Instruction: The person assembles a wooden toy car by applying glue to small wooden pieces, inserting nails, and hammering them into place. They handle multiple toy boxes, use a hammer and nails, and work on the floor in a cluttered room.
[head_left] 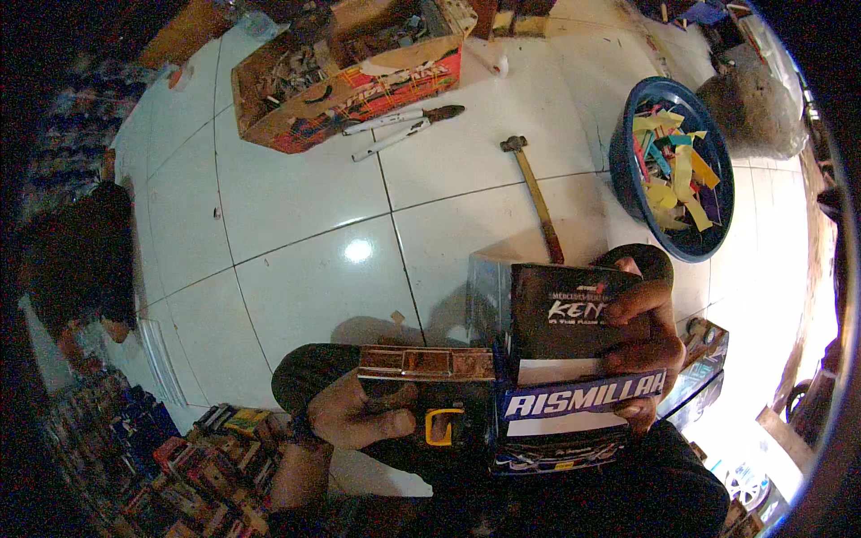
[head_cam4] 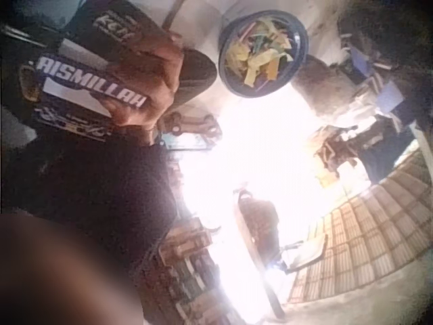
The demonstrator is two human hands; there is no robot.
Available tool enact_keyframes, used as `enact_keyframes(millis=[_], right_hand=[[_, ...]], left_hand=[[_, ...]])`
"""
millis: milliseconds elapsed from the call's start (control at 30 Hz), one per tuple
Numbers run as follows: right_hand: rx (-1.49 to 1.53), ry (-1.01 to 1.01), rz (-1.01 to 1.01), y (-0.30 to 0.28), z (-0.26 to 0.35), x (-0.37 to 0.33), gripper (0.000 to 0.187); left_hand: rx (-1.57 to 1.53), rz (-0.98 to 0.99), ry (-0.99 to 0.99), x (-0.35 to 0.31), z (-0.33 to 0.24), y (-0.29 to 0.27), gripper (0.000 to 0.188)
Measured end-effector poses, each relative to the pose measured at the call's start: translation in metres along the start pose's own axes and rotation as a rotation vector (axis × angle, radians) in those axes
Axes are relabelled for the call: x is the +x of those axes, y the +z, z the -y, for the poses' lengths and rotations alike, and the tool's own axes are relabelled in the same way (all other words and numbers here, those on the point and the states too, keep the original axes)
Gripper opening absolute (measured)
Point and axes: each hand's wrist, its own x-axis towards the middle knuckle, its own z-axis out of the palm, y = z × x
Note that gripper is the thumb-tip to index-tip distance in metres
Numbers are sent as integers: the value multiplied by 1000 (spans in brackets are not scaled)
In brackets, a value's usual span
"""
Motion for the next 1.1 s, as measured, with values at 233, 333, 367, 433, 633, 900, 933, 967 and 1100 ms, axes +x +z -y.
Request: enact_keyframes(millis=[233, 333, 367, 433, 633, 900, 933, 967, 1100], right_hand=[[16, -1, -28, 4, 2, 1, 44], [0, -39, -44, 9, 1, 1, 45], [-38, -9, -11, 6, 6, 3, 45], [-109, 20, 50, 3, 15, 7, 45], [-398, 321, 143, -1, 63, 24, 47], [-255, 807, -152, 28, 92, 29, 39], [-265, 777, -120, 28, 89, 30, 38], [-266, 726, -100, 27, 86, 31, 36], [-206, 601, 55, 18, 74, 36, 34]], left_hand=[[-183, -79, -246, -12, 7, -1, 65], [-152, -116, -224, -15, 12, 1, 71], [-98, -114, -158, -15, 15, 2, 73], [-95, -72, -82, -14, 22, 1, 79], [-229, -98, -18, -24, 33, 16, 90], [-199, -295, -43, -27, 25, 44, 85], [-210, -308, -18, -26, 24, 44, 82], [-96, -303, 28, -25, 23, 44, 76], [-35, -171, -86, -24, 30, 47, 76]])
